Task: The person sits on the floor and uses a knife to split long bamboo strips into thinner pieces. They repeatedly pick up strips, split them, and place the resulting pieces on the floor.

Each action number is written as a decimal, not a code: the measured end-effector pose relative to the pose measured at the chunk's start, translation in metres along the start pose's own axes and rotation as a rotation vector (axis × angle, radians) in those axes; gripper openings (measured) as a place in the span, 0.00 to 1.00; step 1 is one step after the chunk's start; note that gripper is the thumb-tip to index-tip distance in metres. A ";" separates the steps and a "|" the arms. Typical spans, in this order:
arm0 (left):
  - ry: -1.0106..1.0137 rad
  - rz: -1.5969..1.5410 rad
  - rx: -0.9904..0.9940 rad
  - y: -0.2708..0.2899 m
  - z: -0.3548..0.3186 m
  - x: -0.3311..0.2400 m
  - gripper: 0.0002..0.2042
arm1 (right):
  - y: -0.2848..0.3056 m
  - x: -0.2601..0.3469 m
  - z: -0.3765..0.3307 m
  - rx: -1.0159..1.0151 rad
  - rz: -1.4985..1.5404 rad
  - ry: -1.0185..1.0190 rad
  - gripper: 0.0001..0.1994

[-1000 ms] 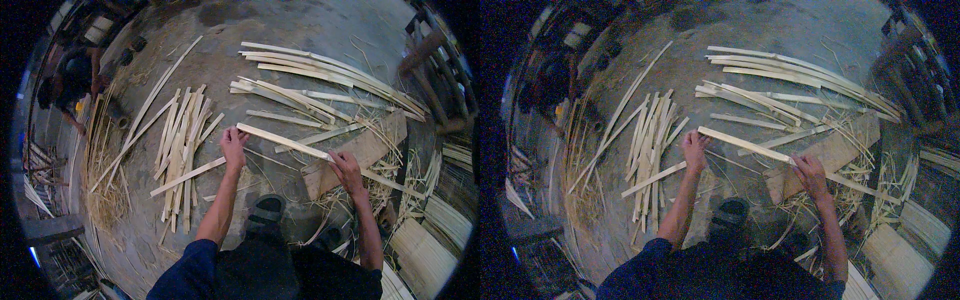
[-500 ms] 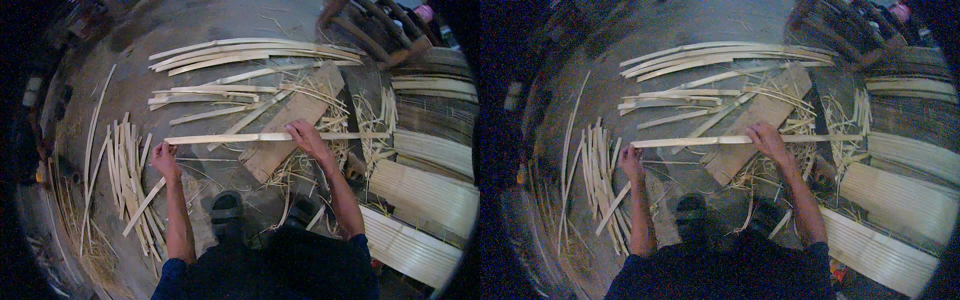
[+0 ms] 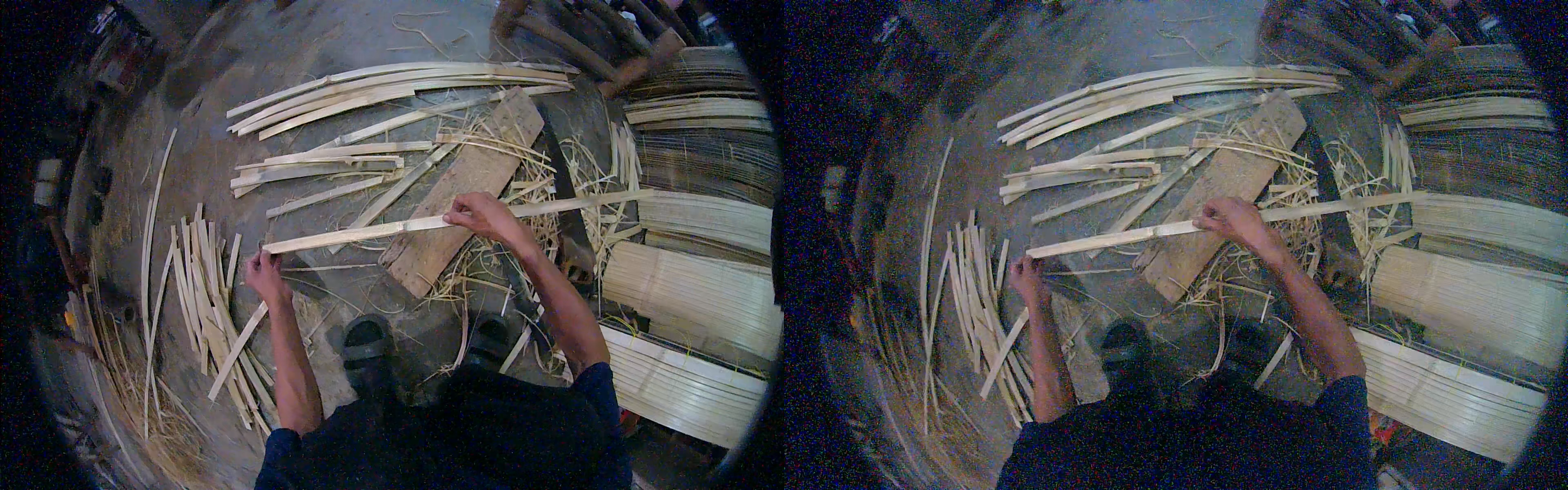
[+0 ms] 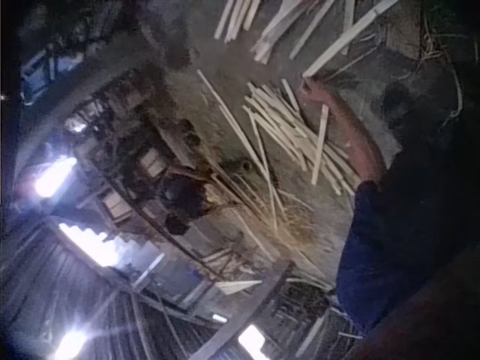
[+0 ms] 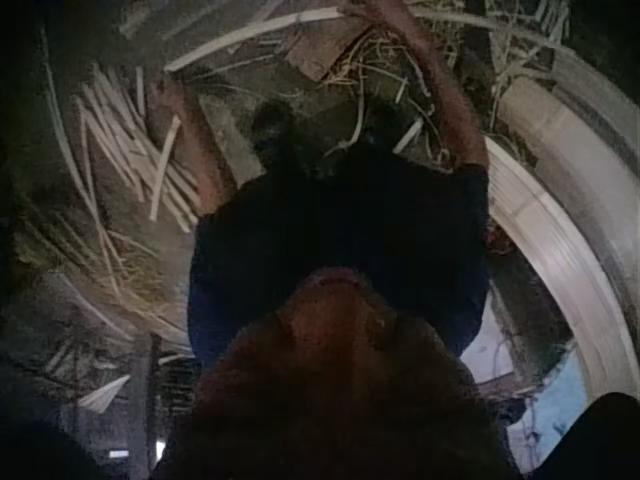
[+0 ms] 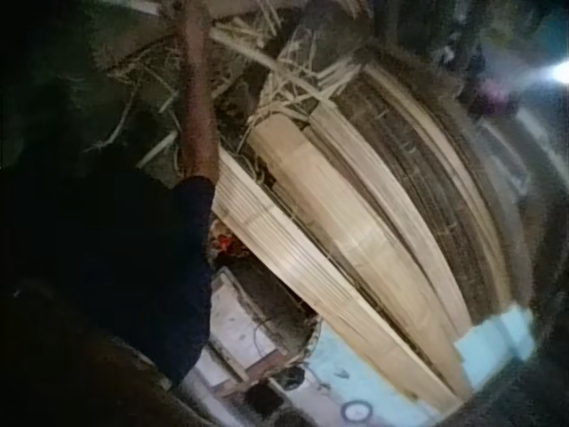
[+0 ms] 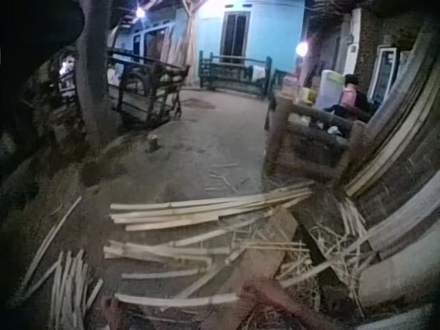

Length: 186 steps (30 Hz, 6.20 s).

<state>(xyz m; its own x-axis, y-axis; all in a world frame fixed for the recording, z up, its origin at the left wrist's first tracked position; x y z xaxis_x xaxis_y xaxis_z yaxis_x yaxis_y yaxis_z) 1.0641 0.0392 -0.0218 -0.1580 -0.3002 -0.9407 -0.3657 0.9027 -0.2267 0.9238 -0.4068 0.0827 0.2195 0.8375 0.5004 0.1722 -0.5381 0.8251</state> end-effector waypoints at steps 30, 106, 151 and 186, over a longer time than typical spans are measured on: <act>-0.341 0.728 1.407 -0.286 -0.171 -0.015 0.15 | 0.107 0.043 -0.113 -0.761 0.222 0.227 0.19; -0.208 0.317 0.812 -0.323 -0.140 0.150 0.15 | 0.035 0.004 -0.226 -0.638 0.470 -0.117 0.23; -1.240 1.043 0.971 -0.407 -0.264 0.059 0.22 | 0.036 -0.063 -0.332 -1.078 0.462 -0.686 0.34; -0.960 1.473 1.223 -0.364 -0.192 -0.275 0.11 | -0.002 -0.038 0.007 -0.619 -0.307 0.234 0.22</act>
<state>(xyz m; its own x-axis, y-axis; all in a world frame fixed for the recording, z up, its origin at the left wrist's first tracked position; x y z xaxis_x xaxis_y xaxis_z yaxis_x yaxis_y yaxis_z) 1.0644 -0.2664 0.3682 0.8395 0.4805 -0.2536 0.2430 0.0855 0.9663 0.9217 -0.4380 0.0608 0.0254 0.9778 0.2082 -0.3972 -0.1813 0.8997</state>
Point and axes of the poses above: each hand's wrist, its own z-axis towards the middle knuckle, its own y-axis out of the back of the hand, x = y × z, the point moved 5 cm from there along z, towards the middle knuckle, and after that the axes turned 9 degrees about -z, right-handed, at the moved point
